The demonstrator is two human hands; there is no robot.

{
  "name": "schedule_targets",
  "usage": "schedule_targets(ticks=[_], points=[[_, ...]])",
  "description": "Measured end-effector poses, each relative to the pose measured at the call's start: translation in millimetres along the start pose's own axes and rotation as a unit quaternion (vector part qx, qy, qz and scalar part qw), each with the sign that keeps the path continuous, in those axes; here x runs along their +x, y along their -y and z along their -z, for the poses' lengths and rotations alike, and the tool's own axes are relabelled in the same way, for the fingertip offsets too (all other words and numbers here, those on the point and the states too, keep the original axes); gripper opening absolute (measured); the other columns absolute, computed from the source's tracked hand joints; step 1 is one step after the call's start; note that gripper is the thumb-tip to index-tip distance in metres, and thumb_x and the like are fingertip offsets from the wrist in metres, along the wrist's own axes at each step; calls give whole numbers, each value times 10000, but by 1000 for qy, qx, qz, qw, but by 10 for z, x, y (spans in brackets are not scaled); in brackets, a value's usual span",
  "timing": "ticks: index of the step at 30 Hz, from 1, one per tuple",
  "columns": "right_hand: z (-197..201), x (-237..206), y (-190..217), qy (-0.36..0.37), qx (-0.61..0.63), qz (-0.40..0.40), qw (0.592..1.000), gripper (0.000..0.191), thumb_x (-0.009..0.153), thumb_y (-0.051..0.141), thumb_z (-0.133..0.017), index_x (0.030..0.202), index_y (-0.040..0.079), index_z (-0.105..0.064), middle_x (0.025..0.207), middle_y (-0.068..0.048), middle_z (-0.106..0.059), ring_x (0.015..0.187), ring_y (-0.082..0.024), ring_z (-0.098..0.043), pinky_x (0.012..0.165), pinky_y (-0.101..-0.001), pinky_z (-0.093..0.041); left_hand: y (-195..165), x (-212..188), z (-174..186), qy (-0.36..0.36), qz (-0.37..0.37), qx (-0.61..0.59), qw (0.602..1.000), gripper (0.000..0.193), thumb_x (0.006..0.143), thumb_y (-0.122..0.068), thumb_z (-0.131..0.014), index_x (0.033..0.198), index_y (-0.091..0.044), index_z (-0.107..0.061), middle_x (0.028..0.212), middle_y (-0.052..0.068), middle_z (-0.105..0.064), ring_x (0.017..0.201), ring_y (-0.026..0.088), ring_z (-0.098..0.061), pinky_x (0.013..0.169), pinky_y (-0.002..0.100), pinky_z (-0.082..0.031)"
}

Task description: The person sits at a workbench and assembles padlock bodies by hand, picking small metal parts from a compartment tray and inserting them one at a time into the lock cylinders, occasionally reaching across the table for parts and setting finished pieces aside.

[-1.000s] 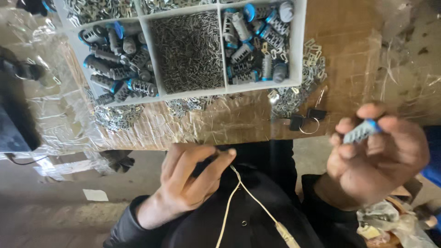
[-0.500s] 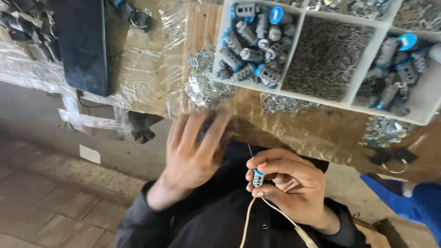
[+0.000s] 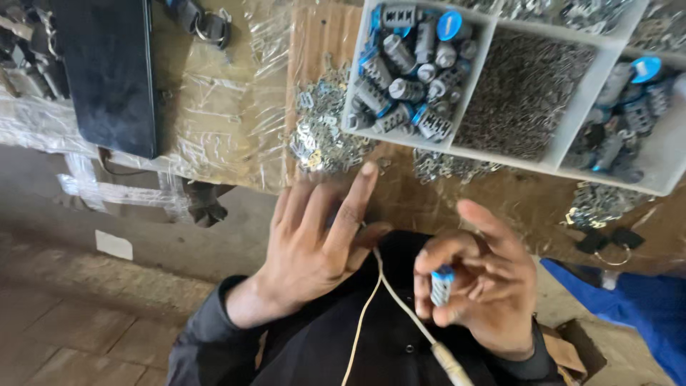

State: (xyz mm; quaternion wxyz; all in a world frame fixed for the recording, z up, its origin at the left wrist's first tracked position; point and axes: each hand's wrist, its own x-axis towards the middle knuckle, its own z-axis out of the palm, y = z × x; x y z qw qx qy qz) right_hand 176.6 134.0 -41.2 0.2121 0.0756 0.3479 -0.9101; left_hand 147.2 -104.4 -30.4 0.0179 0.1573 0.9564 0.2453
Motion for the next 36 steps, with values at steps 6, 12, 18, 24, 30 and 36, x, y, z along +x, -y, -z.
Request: schedule_targets(ticks=[6,12,18,24,30,36], points=[[127,-103,26,-18,-106,30,994,682,839,-206,-768,1462,11,-596,1266,-248,-695,1038,-314,-719,766,-399,-686,73,-46,38,12,-48,64,997,581,923,-292,-787,1456,-137,-617,1184,61,-578,1093,269,-575,919,390,-510],[212,-177,-22,-54,-130,29,990,580,832,-206,-764,1370,-22,-650,1262,-258,-674,1023,-312,-724,795,-417,-684,112,-52,-4,42,-42,29,998,577,874,-277,-831,1404,-91,-698,1133,81,-565,1074,294,-562,883,418,-505],[241,-201,61,-27,-150,63,986,496,862,-188,-765,1317,-17,-664,1253,-240,-658,999,-268,-729,837,-399,-693,82,12,58,-28,-134,-64,989,358,805,-133,-831,1148,-91,-740,1130,98,-635,1073,320,-650,885,420,-576],[307,-196,16,-39,-128,64,989,427,899,-186,-751,1293,-45,-667,1323,-249,-616,1065,-269,-718,849,-367,-675,-292,26,22,-56,-8,-239,969,372,765,111,-760,1081,-82,-735,1068,71,-665,982,244,-699,832,356,-601],[328,-287,106,-56,-199,69,976,358,914,-122,-741,1265,-77,-680,1331,-246,-611,1046,-230,-760,840,-313,-695,-516,228,-158,-29,-117,-328,937,307,874,60,-823,1138,-36,-699,1121,109,-654,997,298,-694,867,382,-592],[265,-241,11,-49,-176,48,982,326,924,-102,-761,1243,-84,-701,1319,-218,-617,1132,-236,-717,862,-305,-673,-463,324,-60,-58,-140,-316,937,293,884,30,-847,1132,-13,-698,1127,113,-651,1001,293,-699,874,379,-608]])
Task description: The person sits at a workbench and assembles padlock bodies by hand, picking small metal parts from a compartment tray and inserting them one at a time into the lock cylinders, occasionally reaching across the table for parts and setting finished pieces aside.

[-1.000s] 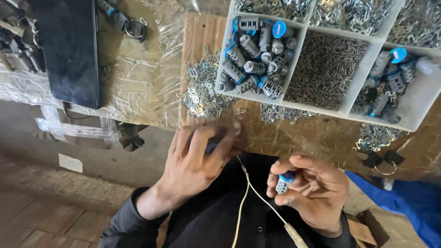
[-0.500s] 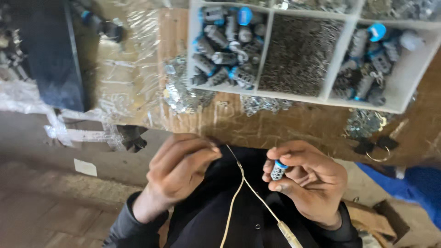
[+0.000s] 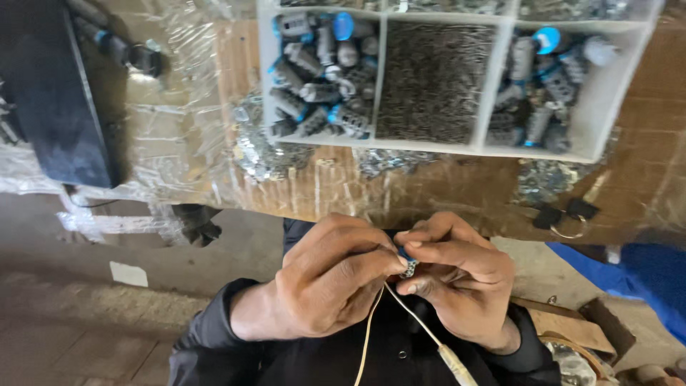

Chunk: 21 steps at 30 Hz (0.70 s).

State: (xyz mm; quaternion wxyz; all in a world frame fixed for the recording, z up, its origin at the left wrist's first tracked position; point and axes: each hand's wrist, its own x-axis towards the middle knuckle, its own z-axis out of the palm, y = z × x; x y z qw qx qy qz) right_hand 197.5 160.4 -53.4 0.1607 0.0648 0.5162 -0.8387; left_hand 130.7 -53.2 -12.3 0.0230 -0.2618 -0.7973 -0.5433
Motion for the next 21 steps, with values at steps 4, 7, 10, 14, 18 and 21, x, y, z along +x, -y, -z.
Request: schedule_targets(ticks=[4,7,10,14,18,21], points=[[-148,128,-55,13,-48,-48,998,363,871,-118,-763,1227,-61,-725,1257,-202,-650,1011,-197,-706,779,-248,-603,3,-115,288,32,-21,115,993,269,840,-79,-860,1066,-16,-727,1056,126,-612,916,299,-657,767,378,-578],[-197,233,-51,145,-58,-62,986,323,900,-131,-734,1210,-39,-738,1259,-187,-643,1010,-217,-759,811,-292,-676,103,-242,517,85,37,-51,994,364,734,26,-772,1064,-123,-740,1016,68,-615,884,270,-627,787,390,-528],[-255,267,-102,200,-20,-85,976,299,934,-151,-726,1210,-37,-753,1224,-166,-616,1036,-260,-808,847,-342,-735,127,-349,549,83,310,-347,881,304,844,-2,-886,1065,-35,-680,997,88,-659,812,233,-591,727,360,-473],[-286,212,-151,43,13,-73,996,406,868,-152,-744,1254,-36,-696,1264,-211,-635,1041,-263,-753,855,-389,-710,118,-378,347,-2,149,117,982,370,928,-124,-832,1237,-47,-644,1074,47,-666,898,217,-634,766,361,-511],[-196,116,-29,29,69,-34,997,395,931,-131,-750,1309,-25,-707,1285,-226,-637,1036,-255,-732,886,-394,-684,184,-378,284,65,94,409,905,469,884,-288,-791,1272,-47,-686,1113,106,-621,961,303,-599,835,448,-499],[-100,54,62,19,64,-16,998,370,956,-95,-732,1318,-23,-704,1304,-225,-637,1040,-261,-736,888,-401,-694,271,-451,380,85,50,345,933,386,838,-187,-785,1210,-105,-722,1121,102,-637,1015,325,-615,894,411,-531]])
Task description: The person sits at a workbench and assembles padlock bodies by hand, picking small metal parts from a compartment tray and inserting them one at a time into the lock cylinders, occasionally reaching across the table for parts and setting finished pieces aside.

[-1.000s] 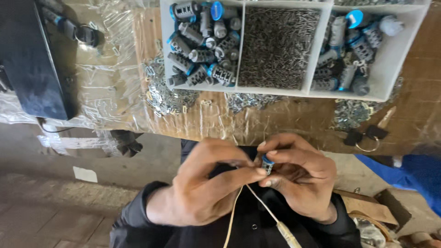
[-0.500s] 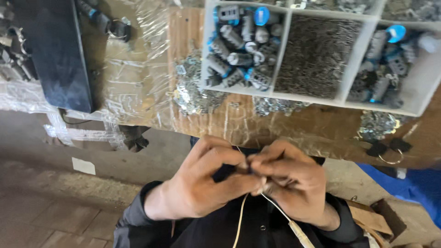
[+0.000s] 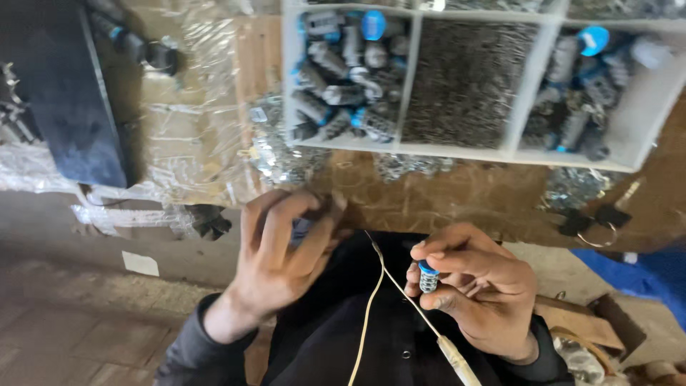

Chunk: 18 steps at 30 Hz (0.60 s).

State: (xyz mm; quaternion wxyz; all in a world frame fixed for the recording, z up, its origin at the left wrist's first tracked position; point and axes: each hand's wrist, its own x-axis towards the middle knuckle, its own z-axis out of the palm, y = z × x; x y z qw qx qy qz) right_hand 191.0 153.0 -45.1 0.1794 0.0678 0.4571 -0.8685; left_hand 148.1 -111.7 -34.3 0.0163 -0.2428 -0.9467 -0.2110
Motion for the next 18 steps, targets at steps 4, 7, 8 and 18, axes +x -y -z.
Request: schedule_targets(ticks=[4,7,8,18], points=[[131,-45,13,11,19,10,1000,360,985,-104,-715,1332,-21,-673,1352,-227,-628,1076,-266,-732,896,-389,-685,105,-48,-142,-22,-136,20,990,195,895,-88,-861,1039,-71,-730,1066,72,-697,985,269,-652,868,377,-553],[227,-102,43,19,47,1,999,360,994,-115,-699,1342,-31,-655,1356,-230,-613,1081,-265,-720,901,-389,-678,-3,35,-284,-110,16,35,993,204,919,95,-794,961,-80,-699,979,72,-670,986,266,-666,881,406,-558],[248,-131,59,25,60,-5,998,365,994,-118,-698,1347,-34,-648,1356,-232,-608,1081,-266,-716,898,-390,-678,-68,75,-294,-114,37,13,993,179,930,86,-781,966,-68,-697,1005,70,-685,996,257,-664,866,386,-554],[378,-295,85,-67,-1,45,997,371,950,-103,-746,1304,-62,-647,1320,-244,-598,1066,-256,-719,870,-384,-694,-761,488,-258,-18,-33,-312,949,260,793,30,-847,1000,-34,-703,976,84,-739,878,237,-708,786,365,-577]])
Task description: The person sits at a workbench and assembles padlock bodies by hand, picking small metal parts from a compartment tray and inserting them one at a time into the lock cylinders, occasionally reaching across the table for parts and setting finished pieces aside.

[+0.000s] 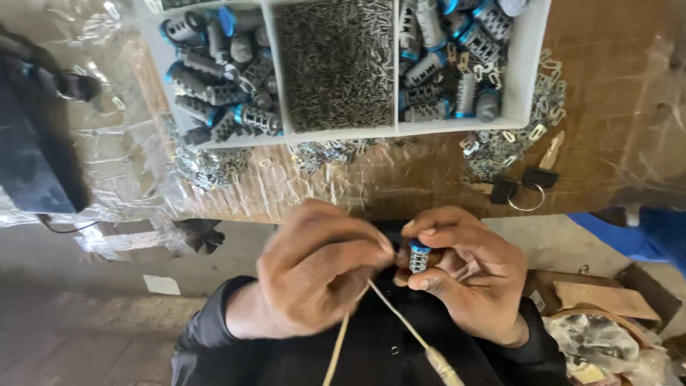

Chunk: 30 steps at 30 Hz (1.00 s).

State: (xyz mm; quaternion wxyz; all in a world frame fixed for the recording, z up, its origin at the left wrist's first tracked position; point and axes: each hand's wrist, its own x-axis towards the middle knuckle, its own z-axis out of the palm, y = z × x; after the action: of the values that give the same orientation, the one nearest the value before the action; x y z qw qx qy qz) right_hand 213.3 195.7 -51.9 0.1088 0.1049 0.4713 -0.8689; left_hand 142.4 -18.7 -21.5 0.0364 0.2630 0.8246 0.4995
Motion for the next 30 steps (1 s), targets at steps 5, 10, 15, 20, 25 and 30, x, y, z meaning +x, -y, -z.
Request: schedule_targets(ticks=[5,10,15,20,25,30], points=[[40,-1,41,2,-51,0,999,356,932,-90,-736,1276,-75,-651,1327,-231,-607,1035,-228,-749,844,-322,-697,-85,296,20,12,-77,27,997,247,899,-40,-879,1086,-32,-717,1074,77,-712,975,239,-680,835,365,-575],[-30,15,-22,4,-79,23,997,354,926,-90,-758,1272,-65,-687,1299,-217,-626,990,-182,-730,831,-261,-659,-44,341,184,72,-153,65,983,320,789,-87,-881,1057,-11,-724,1017,87,-704,913,233,-687,795,374,-573],[-96,37,-117,-1,-55,23,998,361,868,-55,-803,1213,-36,-695,1262,-205,-650,892,-100,-693,712,-169,-602,-11,108,62,-18,-53,-9,998,291,865,-42,-901,1083,-48,-708,1063,63,-707,937,223,-673,826,338,-569],[-122,39,-98,9,-88,33,996,368,882,-54,-811,1231,-30,-696,1286,-194,-657,964,-140,-722,804,-211,-634,65,86,98,-12,-110,23,994,284,844,0,-868,1086,-31,-722,1062,81,-705,929,243,-655,801,348,-559],[-133,57,-99,25,-65,18,997,307,913,-47,-788,1209,-51,-709,1244,-206,-622,1000,-183,-735,857,-286,-678,157,141,269,67,-110,-14,992,313,749,-90,-861,1048,-94,-768,1000,54,-650,896,230,-584,777,352,-511],[-1,18,-28,101,-76,1,992,245,922,-30,-797,1158,-52,-737,1154,-170,-618,965,-218,-779,801,-330,-743,190,95,195,195,209,-312,906,430,807,7,-843,1181,-165,-715,1019,33,-579,919,160,-584,791,300,-491]])
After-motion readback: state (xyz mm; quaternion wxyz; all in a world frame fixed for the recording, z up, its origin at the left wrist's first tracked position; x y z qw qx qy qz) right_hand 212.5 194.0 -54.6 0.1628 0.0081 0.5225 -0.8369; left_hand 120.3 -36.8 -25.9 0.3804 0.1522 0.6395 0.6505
